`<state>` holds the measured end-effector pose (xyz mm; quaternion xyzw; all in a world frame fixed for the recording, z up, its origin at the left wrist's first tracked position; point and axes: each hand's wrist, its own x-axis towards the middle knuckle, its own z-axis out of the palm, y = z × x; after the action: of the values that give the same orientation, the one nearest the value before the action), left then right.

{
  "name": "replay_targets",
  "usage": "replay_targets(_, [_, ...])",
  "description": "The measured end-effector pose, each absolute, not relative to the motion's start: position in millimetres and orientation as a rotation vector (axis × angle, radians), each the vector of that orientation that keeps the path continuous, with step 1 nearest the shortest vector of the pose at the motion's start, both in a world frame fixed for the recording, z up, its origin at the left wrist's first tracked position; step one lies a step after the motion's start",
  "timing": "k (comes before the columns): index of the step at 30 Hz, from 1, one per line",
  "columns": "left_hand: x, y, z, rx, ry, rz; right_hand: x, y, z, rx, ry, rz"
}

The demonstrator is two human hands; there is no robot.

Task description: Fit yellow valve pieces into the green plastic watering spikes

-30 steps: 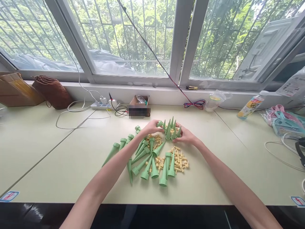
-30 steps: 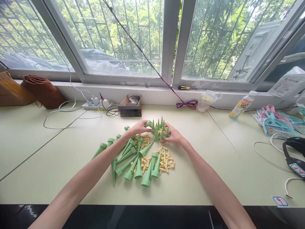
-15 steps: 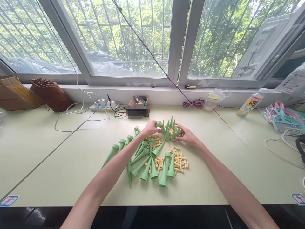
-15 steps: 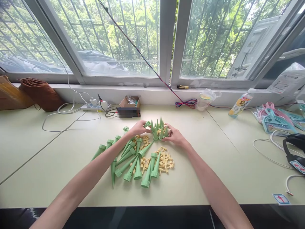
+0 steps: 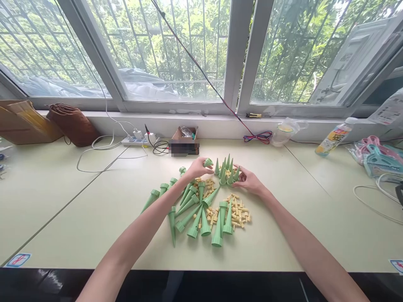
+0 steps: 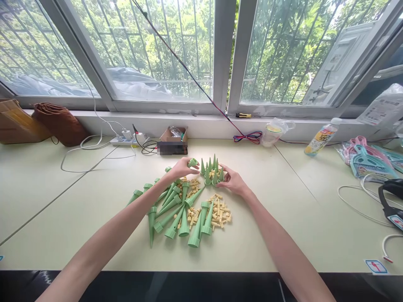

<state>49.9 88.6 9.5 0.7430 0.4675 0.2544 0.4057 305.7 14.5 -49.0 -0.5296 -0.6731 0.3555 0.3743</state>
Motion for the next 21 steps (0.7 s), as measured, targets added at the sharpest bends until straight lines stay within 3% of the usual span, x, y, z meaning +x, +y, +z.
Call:
replay_targets(8, [11, 50, 31, 1.845, 1.099, 0.939, 302, 6, -45, -1.357, -1.656, 0.814])
replay_targets(14, [5, 28, 16, 1.699, 0.967, 1.190, 301, 5, -48, -1.371, -1.633, 0.685])
replay_targets(21, [4, 19, -3, 2.139, 1.031, 1.306, 303, 6, -54, -1.351, -1.697, 0.539])
